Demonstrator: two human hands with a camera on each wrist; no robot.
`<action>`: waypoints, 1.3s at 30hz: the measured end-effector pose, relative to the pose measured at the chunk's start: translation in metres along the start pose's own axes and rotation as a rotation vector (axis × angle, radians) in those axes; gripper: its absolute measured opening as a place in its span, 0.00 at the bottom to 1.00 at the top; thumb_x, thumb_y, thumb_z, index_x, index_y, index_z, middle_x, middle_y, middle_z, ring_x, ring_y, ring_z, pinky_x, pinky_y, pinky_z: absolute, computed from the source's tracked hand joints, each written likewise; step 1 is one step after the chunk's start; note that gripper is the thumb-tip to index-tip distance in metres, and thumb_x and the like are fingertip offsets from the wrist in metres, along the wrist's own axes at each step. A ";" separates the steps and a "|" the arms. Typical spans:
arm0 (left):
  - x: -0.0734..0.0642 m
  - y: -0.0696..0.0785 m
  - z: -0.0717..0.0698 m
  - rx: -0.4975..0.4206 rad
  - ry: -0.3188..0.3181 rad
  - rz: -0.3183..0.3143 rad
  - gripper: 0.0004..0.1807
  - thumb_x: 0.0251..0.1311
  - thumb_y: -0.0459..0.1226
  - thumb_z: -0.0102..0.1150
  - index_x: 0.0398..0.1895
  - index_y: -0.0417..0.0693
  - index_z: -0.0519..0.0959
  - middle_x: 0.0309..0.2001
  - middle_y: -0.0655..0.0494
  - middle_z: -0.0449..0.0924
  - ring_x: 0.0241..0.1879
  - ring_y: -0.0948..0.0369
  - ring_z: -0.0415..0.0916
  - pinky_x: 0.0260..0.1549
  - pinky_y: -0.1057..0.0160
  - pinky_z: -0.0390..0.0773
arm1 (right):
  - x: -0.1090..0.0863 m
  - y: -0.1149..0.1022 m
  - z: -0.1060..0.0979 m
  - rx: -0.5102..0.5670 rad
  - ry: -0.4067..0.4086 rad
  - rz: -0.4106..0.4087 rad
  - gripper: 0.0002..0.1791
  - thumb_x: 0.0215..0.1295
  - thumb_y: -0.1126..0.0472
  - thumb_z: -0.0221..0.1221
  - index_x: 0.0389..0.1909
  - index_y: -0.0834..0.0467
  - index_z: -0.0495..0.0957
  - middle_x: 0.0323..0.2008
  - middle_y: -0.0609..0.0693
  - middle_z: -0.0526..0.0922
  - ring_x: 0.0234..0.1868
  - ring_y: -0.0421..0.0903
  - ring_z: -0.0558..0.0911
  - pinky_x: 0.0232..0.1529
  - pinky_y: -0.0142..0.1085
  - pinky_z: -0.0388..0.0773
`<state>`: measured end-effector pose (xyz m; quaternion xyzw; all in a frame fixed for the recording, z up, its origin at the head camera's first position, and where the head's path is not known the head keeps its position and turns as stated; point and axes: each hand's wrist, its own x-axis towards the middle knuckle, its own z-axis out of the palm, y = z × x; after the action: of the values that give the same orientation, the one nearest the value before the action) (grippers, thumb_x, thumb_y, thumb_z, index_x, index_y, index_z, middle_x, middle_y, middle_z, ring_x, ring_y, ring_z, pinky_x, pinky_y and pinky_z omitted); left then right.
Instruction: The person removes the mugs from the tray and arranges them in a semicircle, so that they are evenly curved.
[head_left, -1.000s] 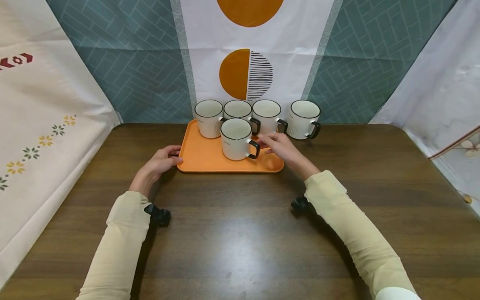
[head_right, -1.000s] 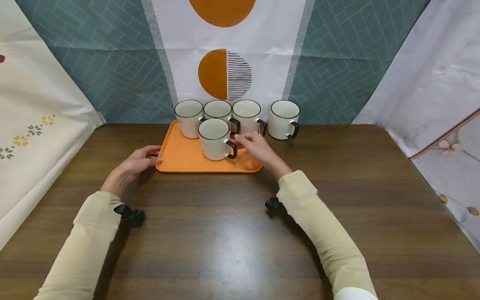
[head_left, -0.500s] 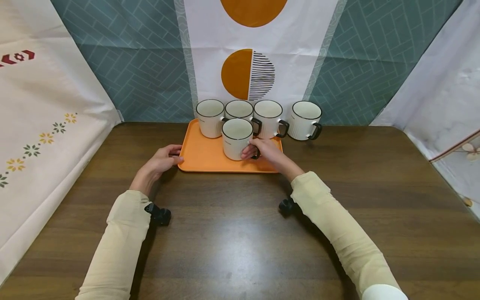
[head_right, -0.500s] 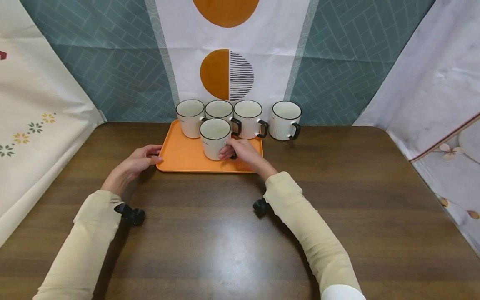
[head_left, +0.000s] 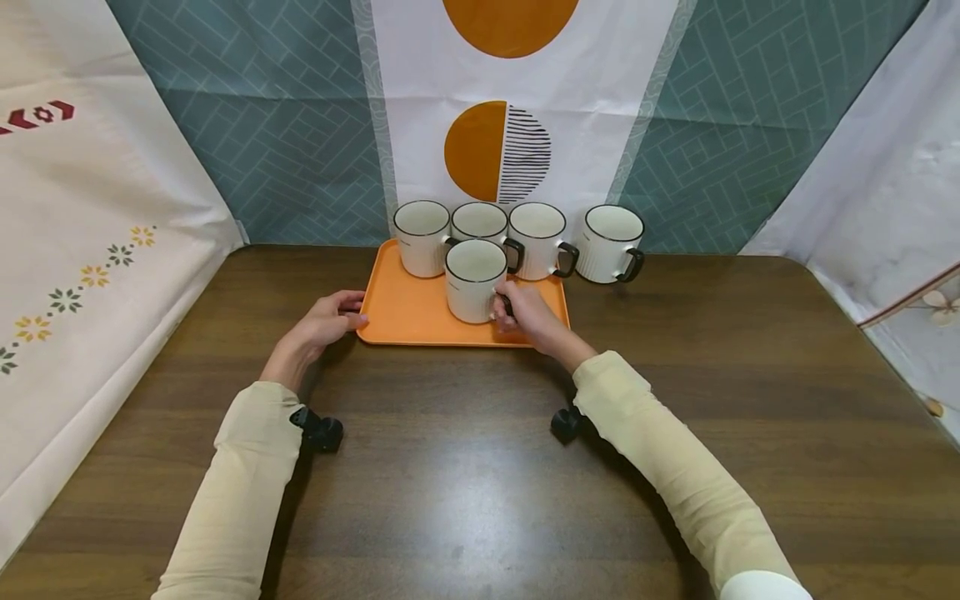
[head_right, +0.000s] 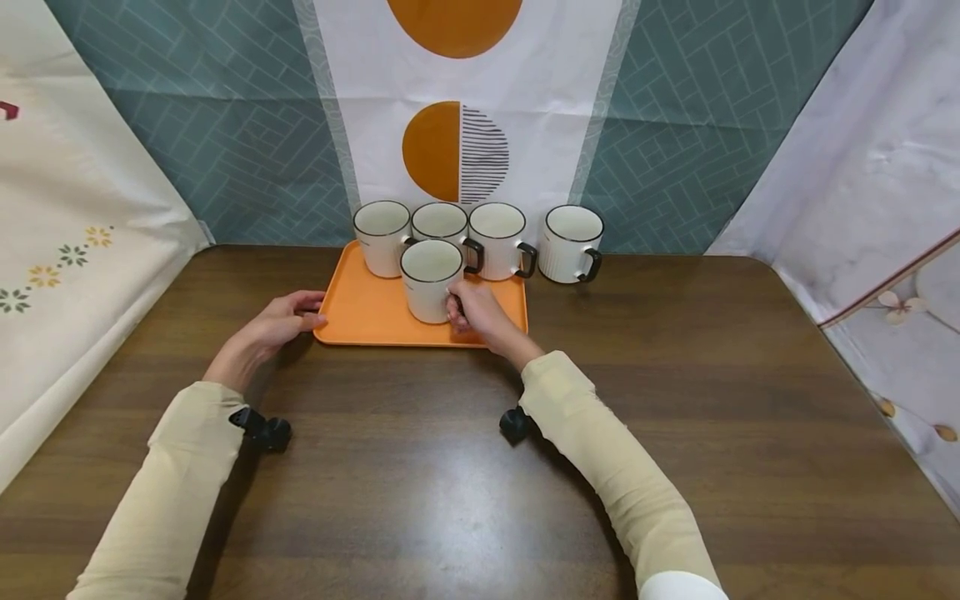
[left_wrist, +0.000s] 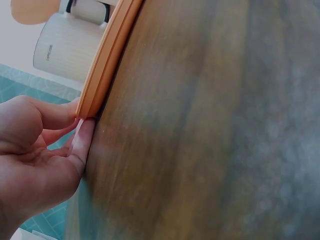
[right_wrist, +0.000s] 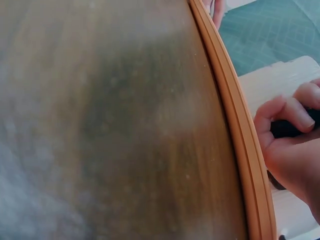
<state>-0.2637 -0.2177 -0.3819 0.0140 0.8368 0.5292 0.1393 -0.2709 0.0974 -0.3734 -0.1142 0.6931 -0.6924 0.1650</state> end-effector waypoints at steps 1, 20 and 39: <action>0.000 0.000 0.000 -0.001 0.000 0.000 0.31 0.68 0.28 0.49 0.71 0.29 0.52 0.63 0.32 0.58 0.58 0.46 0.63 0.59 0.55 0.63 | -0.001 0.000 0.001 0.021 -0.023 0.004 0.24 0.74 0.57 0.40 0.15 0.58 0.62 0.12 0.47 0.60 0.15 0.41 0.60 0.20 0.32 0.61; -0.002 0.001 0.000 0.009 0.006 -0.004 0.31 0.68 0.28 0.49 0.71 0.28 0.52 0.63 0.32 0.58 0.58 0.45 0.63 0.60 0.53 0.63 | -0.017 0.001 0.002 0.057 -0.086 -0.038 0.26 0.77 0.53 0.42 0.15 0.56 0.55 0.14 0.45 0.55 0.13 0.38 0.55 0.14 0.28 0.51; 0.002 0.001 -0.002 0.009 -0.008 -0.020 0.31 0.69 0.28 0.49 0.72 0.30 0.52 0.63 0.33 0.57 0.59 0.45 0.61 0.62 0.51 0.62 | -0.040 -0.089 -0.029 0.008 -0.027 -0.127 0.26 0.76 0.55 0.41 0.15 0.56 0.54 0.13 0.45 0.51 0.13 0.36 0.55 0.13 0.26 0.49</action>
<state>-0.2666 -0.2190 -0.3808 0.0082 0.8387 0.5242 0.1477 -0.2518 0.1381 -0.2820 -0.1663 0.6792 -0.7028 0.1305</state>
